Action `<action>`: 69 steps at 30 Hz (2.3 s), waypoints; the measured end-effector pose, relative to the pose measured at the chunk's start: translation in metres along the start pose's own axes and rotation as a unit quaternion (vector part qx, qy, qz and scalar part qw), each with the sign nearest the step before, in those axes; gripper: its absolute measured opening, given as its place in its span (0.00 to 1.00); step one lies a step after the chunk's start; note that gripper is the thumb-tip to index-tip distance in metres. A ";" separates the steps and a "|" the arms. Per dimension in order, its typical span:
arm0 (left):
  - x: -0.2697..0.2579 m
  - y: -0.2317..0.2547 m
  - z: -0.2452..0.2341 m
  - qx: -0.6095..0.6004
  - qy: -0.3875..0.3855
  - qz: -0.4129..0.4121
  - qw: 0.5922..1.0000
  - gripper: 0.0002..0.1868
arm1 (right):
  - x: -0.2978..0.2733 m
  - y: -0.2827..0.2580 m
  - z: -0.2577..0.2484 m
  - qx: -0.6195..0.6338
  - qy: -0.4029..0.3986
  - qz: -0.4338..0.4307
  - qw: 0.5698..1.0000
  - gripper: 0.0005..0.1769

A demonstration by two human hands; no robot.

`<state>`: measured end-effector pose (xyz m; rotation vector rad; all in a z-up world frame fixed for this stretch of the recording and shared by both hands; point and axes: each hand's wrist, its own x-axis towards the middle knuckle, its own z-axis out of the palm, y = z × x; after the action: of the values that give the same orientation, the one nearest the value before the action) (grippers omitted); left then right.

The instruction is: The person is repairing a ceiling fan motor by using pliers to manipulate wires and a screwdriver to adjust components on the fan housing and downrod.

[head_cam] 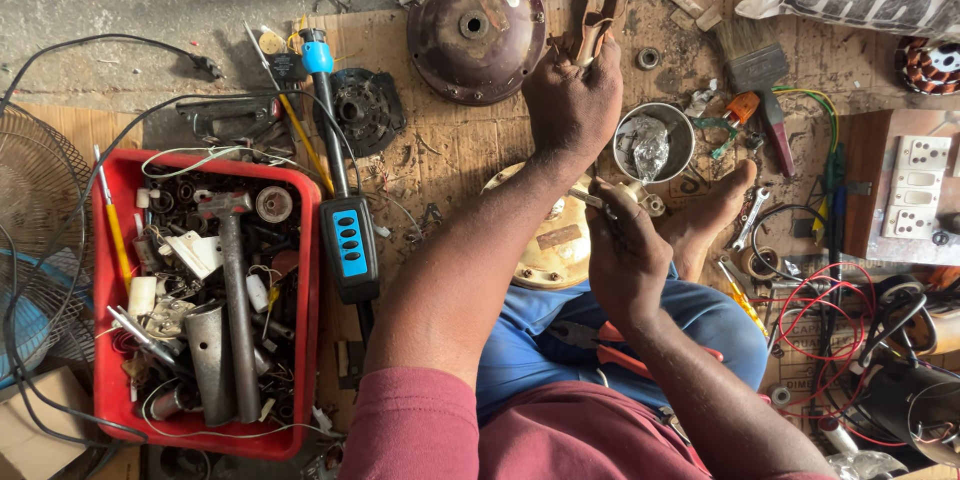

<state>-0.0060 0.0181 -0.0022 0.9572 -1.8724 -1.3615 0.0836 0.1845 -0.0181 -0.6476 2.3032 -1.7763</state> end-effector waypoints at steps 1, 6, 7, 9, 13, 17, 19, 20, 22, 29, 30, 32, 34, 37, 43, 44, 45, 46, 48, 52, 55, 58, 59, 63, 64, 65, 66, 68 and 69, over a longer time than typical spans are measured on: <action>0.000 -0.001 0.000 -0.006 -0.007 -0.006 1.000 0.12 | 0.002 -0.002 -0.001 -0.010 -0.006 0.010 1.000 0.17; 0.003 -0.005 -0.003 -0.009 -0.042 0.012 0.999 0.14 | 0.033 0.002 -0.004 0.028 -0.060 -0.004 0.998 0.21; 0.004 -0.005 -0.004 -0.017 -0.057 0.009 0.998 0.15 | 0.040 0.003 -0.005 0.031 -0.080 -0.010 0.996 0.22; 0.006 -0.004 -0.006 -0.036 -0.074 -0.012 0.997 0.16 | 0.053 0.007 -0.007 0.035 -0.124 -0.021 0.991 0.23; 0.008 -0.002 -0.009 -0.084 -0.104 -0.038 0.990 0.15 | 0.069 0.020 0.001 0.156 -0.137 0.081 0.975 0.26; 0.009 -0.002 -0.010 -0.079 -0.122 -0.054 0.988 0.15 | 0.080 0.025 0.000 0.178 -0.139 0.129 0.965 0.26; 0.007 -0.002 -0.009 -0.104 -0.122 -0.064 0.985 0.15 | 0.079 0.021 -0.005 0.131 -0.133 0.117 0.975 0.24; 0.007 -0.001 -0.008 -0.081 -0.111 -0.050 0.989 0.15 | 0.076 0.016 -0.012 0.093 -0.132 0.086 0.983 0.23; 0.005 0.000 -0.007 -0.035 -0.090 -0.027 0.995 0.15 | 0.073 0.010 -0.017 0.055 -0.117 0.064 0.990 0.22; 0.007 -0.001 -0.004 -0.063 -0.113 -0.061 0.990 0.15 | 0.062 0.011 -0.030 0.074 -0.122 0.052 0.988 0.19; 0.006 -0.002 -0.004 -0.064 -0.109 -0.055 0.990 0.14 | 0.059 0.010 -0.028 0.034 -0.132 0.032 0.990 0.18; 0.005 -0.003 -0.004 -0.071 -0.100 -0.045 0.991 0.14 | 0.058 0.007 -0.026 0.043 -0.146 0.036 0.988 0.18; 0.003 -0.003 -0.003 -0.085 -0.090 -0.035 0.992 0.13 | 0.058 0.005 -0.024 0.036 -0.155 0.028 0.987 0.18; 0.004 -0.003 -0.002 -0.050 -0.091 -0.022 0.994 0.13 | 0.058 0.004 -0.023 0.014 -0.159 0.009 0.987 0.17; 0.005 -0.003 -0.002 -0.068 -0.118 -0.065 0.989 0.13 | 0.057 0.002 -0.020 -0.024 -0.169 -0.004 0.985 0.17; 0.005 -0.003 -0.002 -0.068 -0.115 -0.059 0.989 0.13 | 0.057 0.000 -0.019 -0.021 -0.170 -0.007 0.985 0.17; 0.005 -0.003 -0.002 -0.067 -0.112 -0.053 0.990 0.13 | 0.057 -0.001 -0.017 -0.017 -0.171 -0.011 0.985 0.17; 0.005 -0.003 -0.002 -0.067 -0.110 -0.048 0.991 0.13 | 0.057 -0.002 -0.016 -0.001 -0.173 0.003 0.985 0.17; 0.004 -0.004 -0.001 -0.069 -0.105 -0.038 0.991 0.13 | 0.058 -0.005 -0.016 0.031 -0.178 0.032 0.983 0.17; 0.005 -0.003 -0.002 -0.066 -0.122 -0.053 0.989 0.12 | 0.059 -0.006 -0.016 -0.046 -0.177 0.008 0.983 0.17; 0.005 -0.001 -0.004 -0.066 -0.129 -0.048 0.988 0.12 | 0.059 0.000 -0.016 -0.020 -0.174 0.011 0.984 0.18; 0.005 0.000 -0.007 -0.073 -0.144 -0.042 0.986 0.13 | 0.059 0.013 -0.014 0.050 -0.159 0.034 0.985 0.23; 0.007 0.000 -0.008 -0.080 -0.154 -0.049 0.984 0.13 | 0.060 0.018 -0.012 0.076 -0.154 0.051 0.984 0.24; 0.013 -0.002 -0.014 -0.093 -0.196 -0.077 0.973 0.15 | 0.081 0.036 -0.007 0.152 -0.099 0.184 0.966 0.29; 0.014 -0.002 -0.015 -0.093 -0.207 -0.083 0.970 0.16 | 0.087 0.037 -0.007 0.131 -0.107 0.198 0.966 0.29; 0.015 -0.002 -0.016 -0.118 -0.212 -0.085 0.966 0.15 | 0.094 0.038 -0.008 0.108 -0.115 0.212 0.964 0.29; 0.015 -0.003 -0.017 -0.143 -0.218 -0.090 0.961 0.15 | 0.100 0.039 -0.008 0.086 -0.123 0.228 0.962 0.30; 0.015 -0.002 -0.019 -0.156 -0.228 -0.084 0.957 0.14 | 0.116 0.046 -0.005 0.100 -0.133 0.296 0.941 0.24; 0.016 -0.001 -0.019 -0.144 -0.234 -0.073 0.959 0.13 | 0.124 0.050 -0.003 0.108 -0.138 0.328 0.928 0.22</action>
<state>0.0007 -0.0050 0.0029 0.6722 -1.8772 -2.0269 -0.0400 0.1440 -0.0482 -0.0552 1.7987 -1.4621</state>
